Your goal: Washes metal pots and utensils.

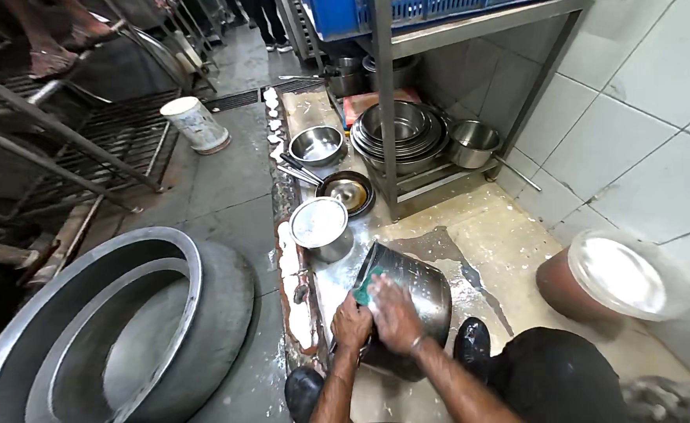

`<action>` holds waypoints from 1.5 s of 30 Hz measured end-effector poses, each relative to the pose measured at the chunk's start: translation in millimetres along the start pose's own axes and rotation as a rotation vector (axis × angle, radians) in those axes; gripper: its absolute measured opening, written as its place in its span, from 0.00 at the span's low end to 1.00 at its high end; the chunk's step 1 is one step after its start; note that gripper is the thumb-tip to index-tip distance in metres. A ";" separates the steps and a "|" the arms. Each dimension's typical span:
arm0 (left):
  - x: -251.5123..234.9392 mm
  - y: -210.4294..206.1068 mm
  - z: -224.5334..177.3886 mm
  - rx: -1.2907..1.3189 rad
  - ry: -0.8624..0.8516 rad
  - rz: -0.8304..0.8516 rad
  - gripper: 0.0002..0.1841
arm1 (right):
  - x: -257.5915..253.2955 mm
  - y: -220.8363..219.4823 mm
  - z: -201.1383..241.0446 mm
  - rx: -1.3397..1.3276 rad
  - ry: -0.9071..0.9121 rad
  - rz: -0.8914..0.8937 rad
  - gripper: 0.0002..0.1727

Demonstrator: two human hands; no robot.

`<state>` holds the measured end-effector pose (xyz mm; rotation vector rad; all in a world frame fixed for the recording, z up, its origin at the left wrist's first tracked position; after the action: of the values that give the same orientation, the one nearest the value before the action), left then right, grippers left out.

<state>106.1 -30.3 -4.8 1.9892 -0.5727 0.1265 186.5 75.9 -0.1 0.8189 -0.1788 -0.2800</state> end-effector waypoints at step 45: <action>11.6 0.2 39.3 0.081 0.034 -0.127 0.26 | 22.8 29.5 -106.4 -0.004 -0.410 -0.197 0.29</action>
<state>110.2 -68.4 -19.6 2.0922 -0.4239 0.1058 241.4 161.6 -48.6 0.7691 -0.4824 -0.6333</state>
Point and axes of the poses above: each hand's wrist, its own x-axis away from the middle knuckle, its own y-axis out of the back of the hand, z = x × y, the point moved 5 cm from there along -x, towards the middle knuckle, and after that the axes turned 1 degree about -x, right-handed, at the moved point
